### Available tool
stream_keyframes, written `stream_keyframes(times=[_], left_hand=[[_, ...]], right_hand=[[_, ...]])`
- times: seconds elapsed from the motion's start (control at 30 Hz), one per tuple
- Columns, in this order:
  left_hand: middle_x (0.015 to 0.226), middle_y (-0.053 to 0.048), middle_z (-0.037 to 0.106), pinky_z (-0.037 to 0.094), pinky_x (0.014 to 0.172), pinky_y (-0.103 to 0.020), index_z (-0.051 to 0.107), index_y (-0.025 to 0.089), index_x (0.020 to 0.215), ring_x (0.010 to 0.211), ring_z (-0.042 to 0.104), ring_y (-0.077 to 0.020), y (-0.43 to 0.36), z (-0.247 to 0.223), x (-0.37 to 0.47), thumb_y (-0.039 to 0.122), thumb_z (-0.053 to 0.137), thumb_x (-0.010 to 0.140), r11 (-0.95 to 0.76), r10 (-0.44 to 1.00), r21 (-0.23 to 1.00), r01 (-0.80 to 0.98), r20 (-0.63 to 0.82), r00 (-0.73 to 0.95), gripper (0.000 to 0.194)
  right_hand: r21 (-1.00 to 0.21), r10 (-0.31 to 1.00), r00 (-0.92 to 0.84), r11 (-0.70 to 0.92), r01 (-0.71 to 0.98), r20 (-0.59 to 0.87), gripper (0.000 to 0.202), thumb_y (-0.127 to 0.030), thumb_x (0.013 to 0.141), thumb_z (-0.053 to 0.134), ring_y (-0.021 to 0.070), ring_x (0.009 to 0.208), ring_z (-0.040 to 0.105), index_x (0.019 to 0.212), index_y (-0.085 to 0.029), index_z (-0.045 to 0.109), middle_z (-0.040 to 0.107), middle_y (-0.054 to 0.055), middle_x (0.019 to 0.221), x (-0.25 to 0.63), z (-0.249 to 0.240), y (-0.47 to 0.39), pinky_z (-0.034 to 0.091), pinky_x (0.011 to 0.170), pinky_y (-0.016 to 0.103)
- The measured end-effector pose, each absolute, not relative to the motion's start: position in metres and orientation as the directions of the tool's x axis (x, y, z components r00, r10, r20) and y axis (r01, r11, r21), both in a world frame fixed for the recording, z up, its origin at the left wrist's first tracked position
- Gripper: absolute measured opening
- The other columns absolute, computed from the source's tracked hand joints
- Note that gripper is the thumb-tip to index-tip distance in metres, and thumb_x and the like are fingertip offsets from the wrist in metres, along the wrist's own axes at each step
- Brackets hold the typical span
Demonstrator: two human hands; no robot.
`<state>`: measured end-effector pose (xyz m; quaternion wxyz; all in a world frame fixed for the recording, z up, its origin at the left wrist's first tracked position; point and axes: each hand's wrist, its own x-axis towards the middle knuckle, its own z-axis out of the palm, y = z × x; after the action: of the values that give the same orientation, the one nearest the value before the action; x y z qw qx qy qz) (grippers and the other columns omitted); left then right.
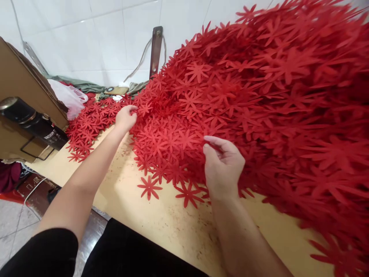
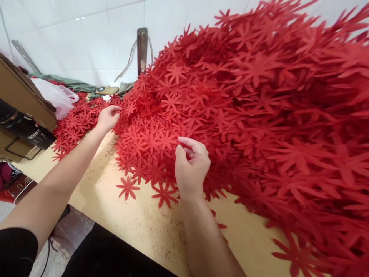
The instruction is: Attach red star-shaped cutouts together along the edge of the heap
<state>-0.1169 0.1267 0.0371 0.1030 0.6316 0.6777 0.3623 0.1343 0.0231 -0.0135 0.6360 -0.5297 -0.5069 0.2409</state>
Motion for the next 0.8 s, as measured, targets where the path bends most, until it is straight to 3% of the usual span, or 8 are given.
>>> stream_keyframes(times=[0.1,0.27,0.37,0.43,0.57,0.8], left_hand=[[0.127,-0.015,0.062,0.04,0.104,-0.033,0.058,0.005,0.123,0.116,0.058,-0.0233,0.158,0.035,-0.146,0.024,0.052,0.081,0.038,0.923,0.527,0.849,0.306,-0.232,0.047],[0.147,-0.019,0.042,0.03,0.112,-0.035,0.044,0.005,0.136,0.137,0.039,-0.0263,0.19,0.029,-0.161,0.039,0.05,0.083,0.054,0.962,0.254,0.966,0.247,-0.118,0.063],[0.137,-0.018,0.053,0.035,0.105,-0.047,0.049,0.015,0.13,0.127,0.05,-0.0331,0.199,0.025,-0.162,0.044,0.052,0.08,0.099,0.981,0.11,0.989,0.155,-0.116,0.058],[0.13,-0.018,0.059,0.036,0.102,-0.053,0.055,0.018,0.122,0.119,0.055,-0.0363,0.202,0.025,-0.162,0.043,0.055,0.076,0.105,0.984,0.077,0.991,0.136,-0.115,0.053],[0.123,-0.017,0.063,0.039,0.098,-0.05,0.058,0.018,0.117,0.114,0.058,-0.0357,0.202,0.028,-0.166,0.043,0.058,0.073,0.129,0.971,0.134,0.983,0.182,-0.152,0.051],[0.106,-0.009,0.069,0.046,0.089,-0.03,0.059,0.013,0.11,0.096,0.063,-0.0204,0.202,0.042,-0.186,0.021,0.058,0.071,0.11,0.859,0.482,0.869,0.395,-0.327,0.04]], right_hand=[[-0.933,0.843,0.403,0.299,0.199,0.356,0.02,-0.027,0.075,0.057,0.0167,0.083,0.062,0.091,-0.02,0.067,0.066,0.006,0.092,0.13,-0.009,0.023,0.052,0.08,0.037],[-0.925,0.843,0.387,0.307,0.223,0.373,0.017,-0.027,0.075,0.058,0.0171,0.084,0.062,0.086,-0.02,0.068,0.068,0.005,0.087,0.13,-0.006,0.025,0.051,0.079,0.035],[-0.945,0.861,0.39,0.283,0.165,0.326,0.015,-0.027,0.075,0.058,0.0159,0.076,0.062,0.083,-0.019,0.068,0.069,0.005,0.083,0.131,-0.004,0.026,0.05,0.073,0.033],[-0.96,0.872,0.401,0.257,0.115,0.282,0.013,-0.027,0.074,0.059,0.0147,0.069,0.06,0.08,-0.019,0.068,0.069,0.004,0.079,0.131,-0.002,0.026,0.049,0.066,0.031],[-0.971,0.875,0.422,0.224,0.081,0.237,0.011,-0.024,0.071,0.059,0.0128,0.06,0.055,0.076,-0.02,0.068,0.068,0.003,0.073,0.131,0.003,0.025,0.043,0.054,0.027],[-0.965,0.865,0.429,0.25,0.08,0.259,0.01,-0.024,0.07,0.06,0.0126,0.06,0.057,0.075,-0.02,0.068,0.07,0.003,0.073,0.131,0.002,0.026,0.046,0.055,0.028]])
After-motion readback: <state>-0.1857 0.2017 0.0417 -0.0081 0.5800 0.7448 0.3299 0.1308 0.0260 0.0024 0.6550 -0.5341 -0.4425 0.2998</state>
